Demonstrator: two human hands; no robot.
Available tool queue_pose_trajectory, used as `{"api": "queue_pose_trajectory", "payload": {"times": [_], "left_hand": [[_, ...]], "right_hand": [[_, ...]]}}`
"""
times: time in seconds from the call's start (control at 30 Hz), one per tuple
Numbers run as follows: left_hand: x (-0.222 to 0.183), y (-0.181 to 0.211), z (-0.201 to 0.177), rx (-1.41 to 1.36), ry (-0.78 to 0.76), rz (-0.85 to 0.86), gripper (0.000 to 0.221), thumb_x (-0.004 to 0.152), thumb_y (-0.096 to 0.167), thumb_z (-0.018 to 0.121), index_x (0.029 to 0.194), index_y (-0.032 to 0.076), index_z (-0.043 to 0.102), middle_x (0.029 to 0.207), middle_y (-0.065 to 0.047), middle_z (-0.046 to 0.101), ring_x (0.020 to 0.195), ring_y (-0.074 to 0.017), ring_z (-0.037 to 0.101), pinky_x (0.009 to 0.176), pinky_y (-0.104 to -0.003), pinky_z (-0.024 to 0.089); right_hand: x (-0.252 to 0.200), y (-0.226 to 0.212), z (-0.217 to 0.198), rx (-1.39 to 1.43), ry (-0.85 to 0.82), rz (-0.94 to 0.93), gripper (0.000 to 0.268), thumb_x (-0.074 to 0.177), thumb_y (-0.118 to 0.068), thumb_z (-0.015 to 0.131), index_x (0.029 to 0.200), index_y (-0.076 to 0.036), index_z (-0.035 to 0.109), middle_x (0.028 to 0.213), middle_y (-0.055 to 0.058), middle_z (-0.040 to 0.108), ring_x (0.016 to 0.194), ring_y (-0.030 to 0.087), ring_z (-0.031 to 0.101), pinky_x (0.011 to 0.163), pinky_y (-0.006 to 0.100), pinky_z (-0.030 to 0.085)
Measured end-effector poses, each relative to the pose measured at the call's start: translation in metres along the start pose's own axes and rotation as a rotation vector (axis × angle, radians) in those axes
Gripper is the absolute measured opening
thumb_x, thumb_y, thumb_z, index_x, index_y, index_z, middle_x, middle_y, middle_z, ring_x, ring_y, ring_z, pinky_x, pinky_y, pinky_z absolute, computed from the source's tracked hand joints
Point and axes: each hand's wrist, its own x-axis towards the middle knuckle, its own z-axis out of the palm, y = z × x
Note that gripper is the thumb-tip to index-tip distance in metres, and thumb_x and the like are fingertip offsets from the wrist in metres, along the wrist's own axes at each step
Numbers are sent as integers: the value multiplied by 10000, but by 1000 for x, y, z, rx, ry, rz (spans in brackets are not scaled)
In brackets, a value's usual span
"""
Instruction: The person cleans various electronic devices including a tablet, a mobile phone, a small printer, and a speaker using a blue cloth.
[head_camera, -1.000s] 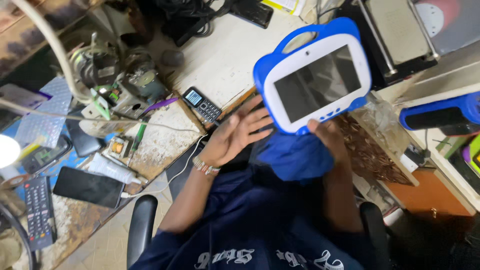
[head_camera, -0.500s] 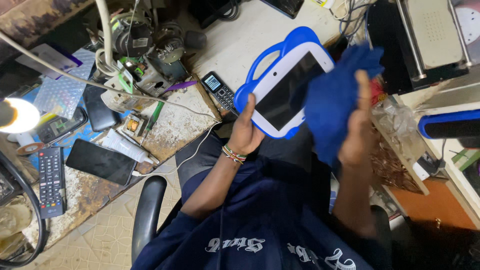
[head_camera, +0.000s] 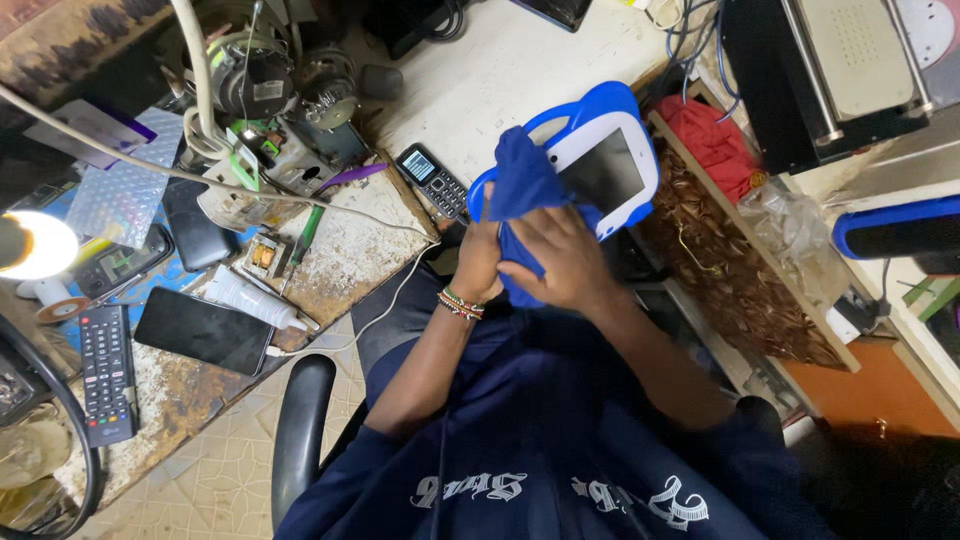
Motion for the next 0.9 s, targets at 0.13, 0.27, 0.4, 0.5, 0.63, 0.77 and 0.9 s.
{"api": "queue_pose_trajectory", "payload": {"times": [0.13, 0.27, 0.4, 0.5, 0.63, 0.77, 0.9], "left_hand": [[-12, 40, 16, -722, 66, -28, 423, 979, 416, 613, 1209, 64, 664, 1220, -111, 713, 1128, -199, 676, 1021, -371, 556], [-20, 41, 16, -603, 83, 35, 587, 918, 462, 655, 1341, 59, 607, 1341, -113, 662, 1305, -245, 593, 1174, -413, 462], [-26, 46, 15, -448, 11, 126, 610, 922, 567, 611, 1292, 83, 648, 1320, -107, 682, 1280, -255, 624, 1138, -409, 498], [-26, 35, 15, -225, 60, 82, 636, 904, 641, 539, 1228, 114, 684, 1216, -31, 706, 1212, -179, 623, 1087, -370, 497], [-27, 42, 15, -592, -57, 101, 414, 1016, 553, 527, 1137, 173, 636, 1062, 32, 648, 965, -80, 605, 877, -288, 520], [-9, -5, -2, -924, -53, 83, 408, 1067, 485, 519, 1183, 123, 668, 1050, -34, 738, 901, -126, 680, 872, -281, 565], [5, -10, -25, -1037, -182, 84, 407, 1053, 515, 487, 1158, 166, 669, 1070, 0, 739, 896, -134, 706, 778, -226, 580]], "right_hand": [[20, 36, -28, -85, 189, 81, 621, 1076, -487, 577, 1577, -161, 409, 1442, 167, 316, 1323, 394, 330, 1108, 586, 337], [30, 59, -50, -23, 475, 413, 500, 1150, -405, 509, 1523, -76, 462, 1612, 218, 328, 1492, 460, 389, 1164, 638, 485], [39, 38, -45, 2, 559, 456, 390, 1136, -267, 450, 1348, 53, 520, 1282, 277, 609, 1205, 439, 584, 986, 537, 490], [33, 5, -22, 6, 480, 626, 685, 1133, -555, 358, 1618, -81, 263, 1677, 231, 175, 1574, 478, 211, 1252, 698, 340], [38, -26, -7, -7, 293, 266, 638, 1080, -424, 470, 1579, -42, 360, 1670, 174, 243, 1591, 399, 149, 1321, 586, 118], [32, -27, 16, 13, 223, -42, 445, 997, -369, 585, 1358, -123, 675, 1309, 56, 667, 1273, 306, 589, 1107, 495, 377], [30, -36, 19, 70, 302, -110, 380, 1020, -300, 564, 1307, -103, 715, 1298, 75, 688, 1172, 324, 641, 1006, 481, 472]]}}
